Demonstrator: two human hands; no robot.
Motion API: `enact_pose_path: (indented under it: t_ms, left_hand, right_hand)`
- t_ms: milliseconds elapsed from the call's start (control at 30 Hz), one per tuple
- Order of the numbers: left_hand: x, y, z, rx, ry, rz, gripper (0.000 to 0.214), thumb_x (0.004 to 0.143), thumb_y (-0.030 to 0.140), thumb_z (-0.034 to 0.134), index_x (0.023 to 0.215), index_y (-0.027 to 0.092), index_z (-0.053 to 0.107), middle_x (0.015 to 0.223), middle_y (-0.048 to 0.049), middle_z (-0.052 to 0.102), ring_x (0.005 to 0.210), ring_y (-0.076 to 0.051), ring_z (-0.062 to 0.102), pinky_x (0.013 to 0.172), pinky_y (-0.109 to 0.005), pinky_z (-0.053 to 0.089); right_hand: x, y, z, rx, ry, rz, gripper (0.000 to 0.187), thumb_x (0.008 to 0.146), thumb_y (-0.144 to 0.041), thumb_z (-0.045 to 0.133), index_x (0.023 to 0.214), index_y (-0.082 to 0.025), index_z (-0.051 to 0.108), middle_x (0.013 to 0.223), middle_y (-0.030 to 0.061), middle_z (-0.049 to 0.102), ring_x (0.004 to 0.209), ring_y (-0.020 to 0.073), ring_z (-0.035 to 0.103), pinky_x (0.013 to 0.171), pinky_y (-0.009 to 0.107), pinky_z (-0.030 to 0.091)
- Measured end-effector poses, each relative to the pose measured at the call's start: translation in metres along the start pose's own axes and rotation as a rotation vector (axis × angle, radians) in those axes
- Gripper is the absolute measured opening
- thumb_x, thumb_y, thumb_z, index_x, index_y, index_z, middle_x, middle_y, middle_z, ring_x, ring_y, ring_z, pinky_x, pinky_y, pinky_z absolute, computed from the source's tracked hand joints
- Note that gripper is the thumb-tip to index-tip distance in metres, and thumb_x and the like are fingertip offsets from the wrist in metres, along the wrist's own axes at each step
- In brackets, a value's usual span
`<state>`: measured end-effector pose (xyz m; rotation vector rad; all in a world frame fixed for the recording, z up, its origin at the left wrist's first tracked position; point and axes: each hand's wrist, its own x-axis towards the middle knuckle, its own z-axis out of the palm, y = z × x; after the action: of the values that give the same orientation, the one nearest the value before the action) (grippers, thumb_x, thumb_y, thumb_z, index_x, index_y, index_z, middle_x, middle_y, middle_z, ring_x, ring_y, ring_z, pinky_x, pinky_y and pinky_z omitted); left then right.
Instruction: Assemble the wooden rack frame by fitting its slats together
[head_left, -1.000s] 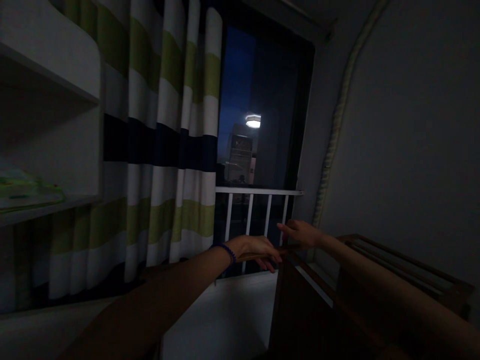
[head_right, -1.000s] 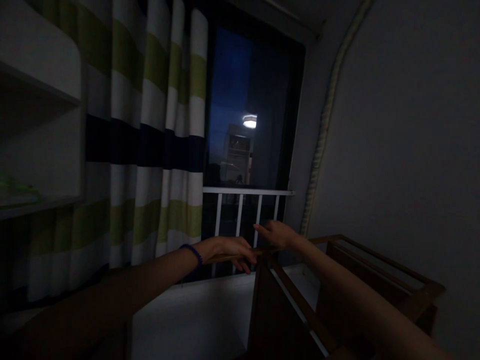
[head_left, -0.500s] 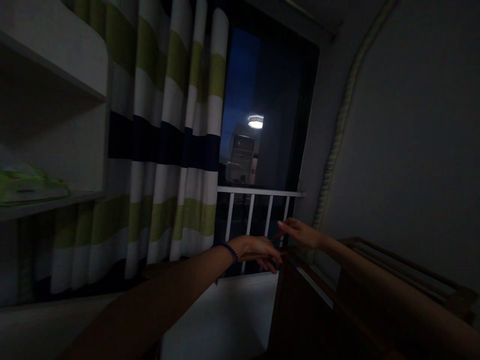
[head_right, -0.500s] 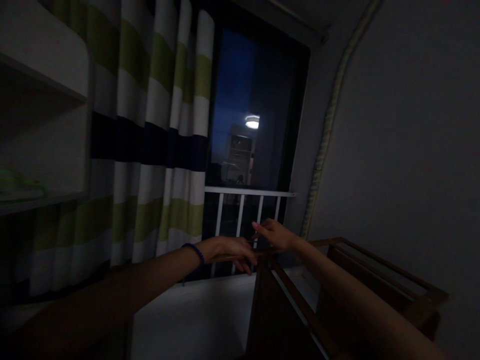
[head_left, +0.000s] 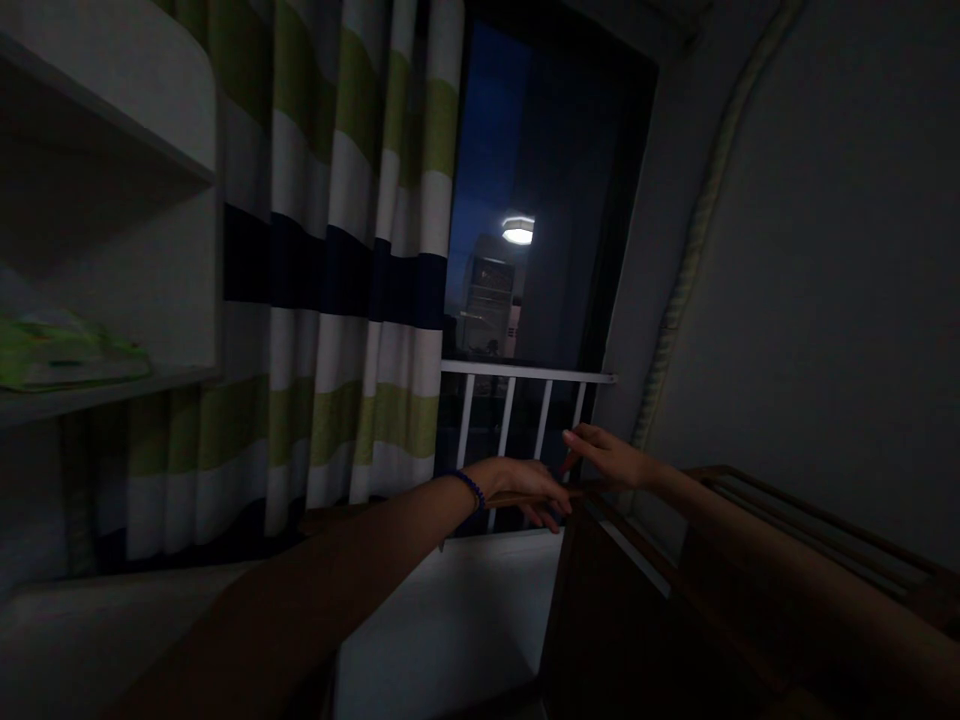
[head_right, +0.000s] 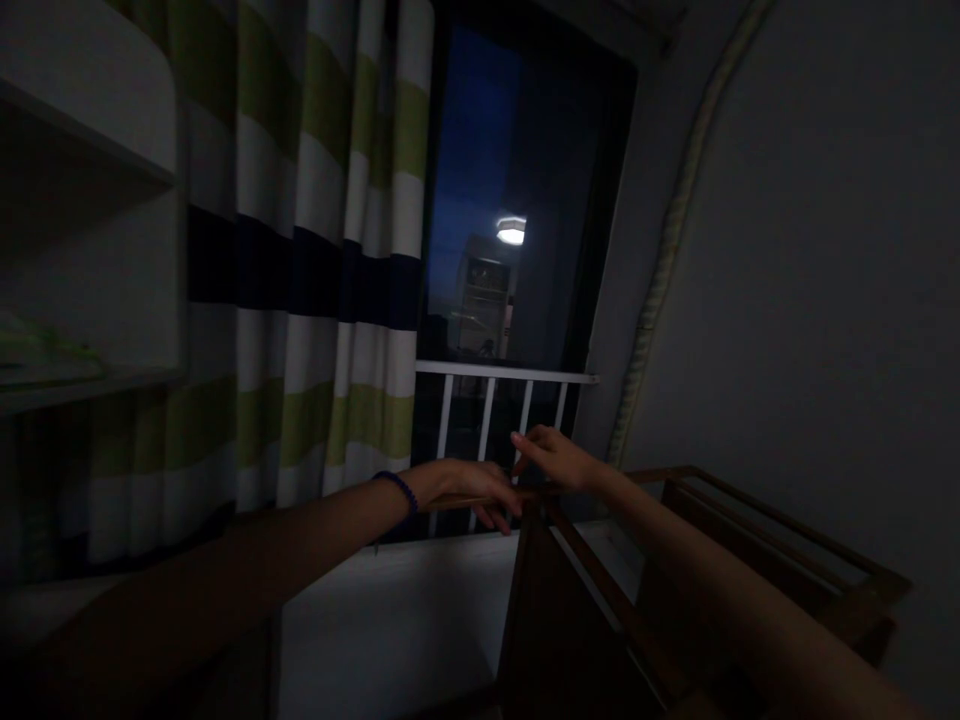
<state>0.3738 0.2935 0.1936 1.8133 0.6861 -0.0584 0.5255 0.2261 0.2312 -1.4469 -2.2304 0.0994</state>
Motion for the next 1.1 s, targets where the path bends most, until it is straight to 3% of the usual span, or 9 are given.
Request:
enact_pose_path:
  t_ms: [200, 367, 467, 533, 633, 767, 967, 1100]
  left_hand:
    - [0.001, 0.000, 0.000, 0.010, 0.009, 0.008, 0.021, 0.056, 0.028, 0.068, 0.072, 0.015, 0.061, 0.079, -0.0012, 0.065, 0.065, -0.013, 0.063, 0.062, -0.024, 0.049]
    - [0.003, -0.001, 0.000, 0.008, 0.019, 0.020, 0.019, 0.054, 0.025, 0.068, 0.069, 0.015, 0.061, 0.070, 0.0006, 0.064, 0.060, -0.011, 0.062, 0.060, -0.023, 0.049]
    - [0.002, 0.000, 0.001, -0.001, 0.017, 0.023, 0.017, 0.055, 0.025, 0.067, 0.068, 0.015, 0.061, 0.069, 0.0014, 0.063, 0.058, -0.010, 0.061, 0.060, -0.022, 0.047]
    - [0.002, -0.001, 0.000, -0.009, 0.006, 0.022, 0.019, 0.054, 0.025, 0.068, 0.070, 0.016, 0.062, 0.071, 0.0017, 0.063, 0.059, -0.010, 0.061, 0.061, -0.022, 0.047]
    - [0.002, -0.001, -0.001, -0.012, -0.006, 0.023, 0.024, 0.053, 0.027, 0.069, 0.073, 0.016, 0.061, 0.076, 0.0013, 0.064, 0.060, -0.010, 0.062, 0.061, -0.022, 0.046]
    - [0.000, -0.002, 0.000, -0.008, 0.000, 0.034, 0.028, 0.054, 0.028, 0.070, 0.077, 0.015, 0.060, 0.079, 0.0001, 0.064, 0.061, -0.010, 0.062, 0.059, -0.022, 0.046]
    - [0.005, -0.006, -0.001, -0.016, -0.001, 0.051, 0.030, 0.055, 0.027, 0.069, 0.081, 0.016, 0.060, 0.084, -0.0013, 0.064, 0.061, -0.011, 0.062, 0.058, -0.022, 0.046]
    - [0.007, -0.008, -0.002, -0.018, 0.011, 0.038, 0.025, 0.055, 0.026, 0.068, 0.076, 0.013, 0.062, 0.086, -0.0040, 0.064, 0.060, -0.011, 0.062, 0.057, -0.022, 0.045]
  right_hand:
    - [-0.006, 0.021, -0.003, -0.149, 0.023, 0.071, 0.068, 0.082, -0.063, 0.021, 0.065, -0.014, 0.064, 0.076, 0.0098, 0.057, 0.078, 0.0207, 0.052, 0.080, 0.034, 0.038]
    - [-0.024, 0.013, -0.016, -0.163, -0.028, 0.059, 0.065, 0.083, -0.061, 0.021, 0.065, -0.015, 0.063, 0.081, 0.0090, 0.057, 0.079, 0.0186, 0.054, 0.074, 0.029, 0.042]
    - [-0.028, -0.001, -0.020, 0.020, -0.105, 0.103, 0.066, 0.078, -0.066, 0.026, 0.065, -0.013, 0.063, 0.090, 0.0114, 0.057, 0.079, 0.0191, 0.056, 0.068, 0.028, 0.045]
    - [-0.026, -0.009, -0.019, 0.207, -0.160, 0.136, 0.066, 0.076, -0.068, 0.028, 0.081, -0.012, 0.062, 0.088, 0.0115, 0.059, 0.077, 0.0196, 0.058, 0.064, 0.029, 0.047]
    - [-0.020, -0.014, -0.014, 0.313, -0.163, 0.092, 0.066, 0.076, -0.069, 0.029, 0.095, -0.012, 0.057, 0.094, 0.0117, 0.060, 0.087, 0.0206, 0.057, 0.074, 0.031, 0.046]
    - [-0.015, -0.008, -0.004, 0.243, -0.110, 0.042, 0.066, 0.079, -0.066, 0.024, 0.087, -0.011, 0.061, 0.106, 0.0129, 0.055, 0.098, 0.0213, 0.053, 0.080, 0.030, 0.044]
    - [-0.010, -0.002, 0.005, 0.084, -0.088, 0.040, 0.065, 0.084, -0.060, 0.020, 0.087, -0.013, 0.064, 0.097, 0.0103, 0.061, 0.090, 0.0194, 0.056, 0.074, 0.027, 0.044]
    - [0.001, -0.007, 0.005, -0.065, -0.087, 0.089, 0.060, 0.087, -0.051, 0.023, 0.077, -0.011, 0.067, 0.076, 0.0093, 0.065, 0.070, 0.0171, 0.059, 0.066, 0.025, 0.042]
